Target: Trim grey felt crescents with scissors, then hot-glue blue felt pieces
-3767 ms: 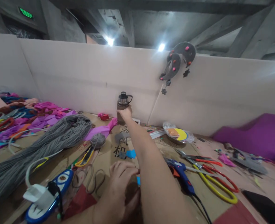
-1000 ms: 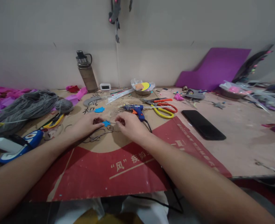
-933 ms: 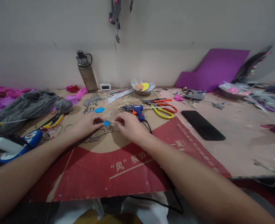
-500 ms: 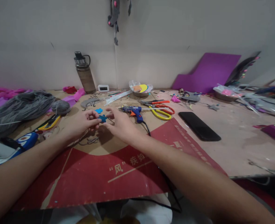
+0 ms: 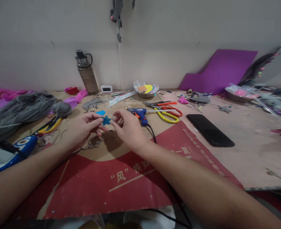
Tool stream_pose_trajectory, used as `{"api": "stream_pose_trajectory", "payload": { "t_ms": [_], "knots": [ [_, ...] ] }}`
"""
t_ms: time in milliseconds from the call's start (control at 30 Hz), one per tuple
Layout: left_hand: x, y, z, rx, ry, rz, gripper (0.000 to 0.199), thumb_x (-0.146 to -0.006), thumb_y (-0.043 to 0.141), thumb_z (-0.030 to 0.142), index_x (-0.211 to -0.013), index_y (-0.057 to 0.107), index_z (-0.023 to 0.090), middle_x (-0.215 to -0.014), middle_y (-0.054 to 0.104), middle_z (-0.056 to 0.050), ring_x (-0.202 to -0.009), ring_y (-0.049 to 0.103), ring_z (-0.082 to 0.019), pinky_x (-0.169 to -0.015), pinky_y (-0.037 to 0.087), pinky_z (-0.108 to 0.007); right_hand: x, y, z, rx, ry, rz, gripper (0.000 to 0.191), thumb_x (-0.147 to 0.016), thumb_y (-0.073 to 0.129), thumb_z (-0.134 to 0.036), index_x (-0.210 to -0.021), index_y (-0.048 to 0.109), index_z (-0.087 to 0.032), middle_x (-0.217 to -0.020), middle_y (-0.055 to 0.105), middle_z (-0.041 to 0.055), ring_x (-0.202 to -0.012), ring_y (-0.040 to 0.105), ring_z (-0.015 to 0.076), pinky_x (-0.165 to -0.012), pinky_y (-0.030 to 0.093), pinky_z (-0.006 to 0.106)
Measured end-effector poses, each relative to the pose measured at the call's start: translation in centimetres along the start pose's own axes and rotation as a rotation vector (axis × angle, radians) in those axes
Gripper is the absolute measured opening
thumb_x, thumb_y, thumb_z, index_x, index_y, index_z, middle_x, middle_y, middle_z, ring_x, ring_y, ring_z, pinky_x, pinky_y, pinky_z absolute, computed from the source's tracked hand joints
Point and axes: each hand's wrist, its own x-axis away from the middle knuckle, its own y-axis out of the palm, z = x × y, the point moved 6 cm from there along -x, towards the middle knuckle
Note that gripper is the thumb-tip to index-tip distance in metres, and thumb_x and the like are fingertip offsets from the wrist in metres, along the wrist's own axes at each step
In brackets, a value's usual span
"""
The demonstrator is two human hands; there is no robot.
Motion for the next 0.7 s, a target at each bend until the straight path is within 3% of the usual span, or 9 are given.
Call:
{"api": "stream_pose_trajectory", "payload": {
  "t_ms": [167, 400, 600, 700],
  "knots": [
    [0.2, 0.1, 0.4, 0.027, -0.011, 0.037, 0.020, -0.077, 0.070, 0.030, -0.084, 0.060, 0.015, -0.063, 0.067, -0.002, -0.058, 0.069, -0.017, -0.043, 0.046, -0.020, 0.1, -0.4, -1.1, 0.123, -0.117, 0.023, 0.004, -0.087, 0.061, -0.021, -0.083, 0.060, -0.019, -0.080, 0.062, 0.0020, -0.070, 0.053, 0.0121, -0.064, 0.042, 0.025],
    [0.4, 0.2, 0.3, 0.149, -0.066, 0.099, 0.017, -0.075, 0.070, 0.020, -0.080, 0.054, 0.015, -0.070, 0.069, -0.002, -0.063, 0.071, -0.016, -0.061, 0.059, -0.026, 0.6, 0.2, -1.6, 0.165, -0.150, -0.027, 0.004, -0.086, 0.062, -0.018, -0.083, 0.064, -0.019, -0.079, 0.061, 0.0011, -0.068, 0.051, 0.0115, -0.063, 0.039, 0.024],
    [0.5, 0.5, 0.3, 0.153, -0.099, 0.080, 0.018, -0.079, 0.066, 0.018, -0.096, 0.063, 0.013, -0.076, 0.073, -0.004, -0.067, 0.071, -0.014, -0.071, 0.060, -0.028, 0.6, 0.4, -1.3, 0.178, -0.138, -0.051, 0.009, -0.088, 0.059, -0.024, -0.082, 0.064, -0.019, -0.077, 0.061, 0.0018, -0.070, 0.053, 0.0126, -0.065, 0.040, 0.025],
    [0.5, 0.6, 0.3, 0.143, -0.101, 0.086, 0.015, -0.079, 0.067, 0.020, -0.092, 0.065, 0.013, -0.080, 0.073, -0.005, -0.069, 0.071, -0.014, -0.075, 0.060, -0.029, 0.7, 0.5, -1.4, 0.188, -0.152, -0.070, 0.010, -0.089, 0.058, -0.023, -0.081, 0.064, -0.020, -0.077, 0.061, 0.0017, -0.071, 0.054, 0.0128, -0.066, 0.041, 0.025]
  ]
}}
